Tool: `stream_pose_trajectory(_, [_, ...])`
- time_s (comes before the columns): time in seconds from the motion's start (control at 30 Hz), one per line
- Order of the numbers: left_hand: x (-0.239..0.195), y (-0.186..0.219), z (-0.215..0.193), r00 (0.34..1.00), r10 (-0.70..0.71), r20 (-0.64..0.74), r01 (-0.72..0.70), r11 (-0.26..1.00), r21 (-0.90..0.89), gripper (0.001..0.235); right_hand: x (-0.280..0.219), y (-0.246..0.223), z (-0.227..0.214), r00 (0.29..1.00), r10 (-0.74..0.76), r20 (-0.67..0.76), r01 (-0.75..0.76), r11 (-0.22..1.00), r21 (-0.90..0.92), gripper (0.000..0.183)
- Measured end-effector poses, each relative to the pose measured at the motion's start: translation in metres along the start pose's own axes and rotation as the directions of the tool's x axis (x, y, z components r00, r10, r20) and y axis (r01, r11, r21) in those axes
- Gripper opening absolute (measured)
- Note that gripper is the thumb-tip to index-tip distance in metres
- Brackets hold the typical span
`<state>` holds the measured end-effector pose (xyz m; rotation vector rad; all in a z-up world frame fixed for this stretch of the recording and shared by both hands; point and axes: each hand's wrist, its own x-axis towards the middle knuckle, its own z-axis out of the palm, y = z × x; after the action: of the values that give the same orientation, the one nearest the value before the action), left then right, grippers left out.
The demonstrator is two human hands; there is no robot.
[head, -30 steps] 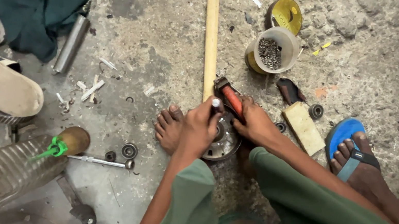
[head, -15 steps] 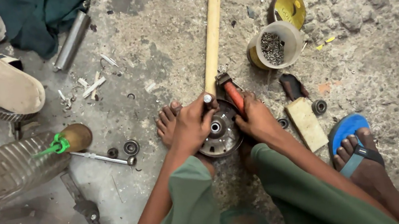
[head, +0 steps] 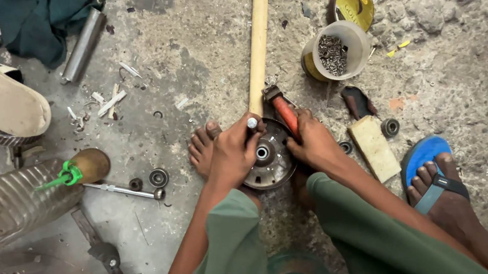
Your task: Repairing or assembling a circular mechanical metal part using a hammer and pins.
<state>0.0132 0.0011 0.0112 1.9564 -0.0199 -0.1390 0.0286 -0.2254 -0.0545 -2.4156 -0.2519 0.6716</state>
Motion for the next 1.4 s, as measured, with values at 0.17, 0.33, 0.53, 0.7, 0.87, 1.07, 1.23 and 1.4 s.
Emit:
stream_pose_trajectory(0.17, [-0.006,0.001,-0.003,1.0,0.013,0.021,-0.014,0.999,0.052,0.026,-0.001,-0.006,-0.003,0.998,-0.04,-0.041,0.042,0.998,0.042,0.073])
stream_pose_trajectory(0.33, [-0.008,-0.004,-0.003,1.0,-0.009,0.03,0.009,1.0,0.01,0.022,-0.002,-0.009,-0.006,0.996,0.082,0.04,-0.083,0.996,0.035,0.075])
stream_pose_trajectory(0.53, [-0.009,-0.01,0.002,1.0,0.023,0.008,-0.023,0.999,0.038,0.024,-0.003,-0.009,-0.004,0.983,-0.139,-0.122,0.143,0.989,0.026,0.074])
stream_pose_trajectory(0.7, [-0.01,-0.01,0.003,0.999,0.038,-0.02,-0.037,0.999,0.028,0.027,0.004,-0.009,-0.009,0.993,0.104,0.061,-0.105,0.994,0.008,0.059])
stream_pose_trajectory(0.87, [-0.007,-0.001,-0.001,1.0,0.013,0.016,-0.013,1.0,0.017,0.025,0.005,-0.014,-0.013,0.983,0.145,0.11,-0.144,0.989,-0.011,0.055])
stream_pose_trajectory(1.07, [-0.005,-0.002,0.0,0.998,0.043,0.038,-0.043,0.999,0.022,0.023,0.005,-0.014,-0.009,0.993,0.105,0.054,-0.106,0.994,0.02,0.057])
stream_pose_trajectory(1.23, [-0.011,-0.006,0.002,1.0,0.02,0.017,-0.02,1.0,0.001,0.024,0.005,-0.011,-0.009,0.99,0.12,0.075,-0.121,0.992,0.018,0.058])
stream_pose_trajectory(1.4, [-0.018,-0.015,0.007,0.998,0.06,0.002,-0.06,0.997,0.04,0.024,0.004,-0.014,-0.014,0.986,0.146,0.078,-0.149,0.988,0.028,0.059])
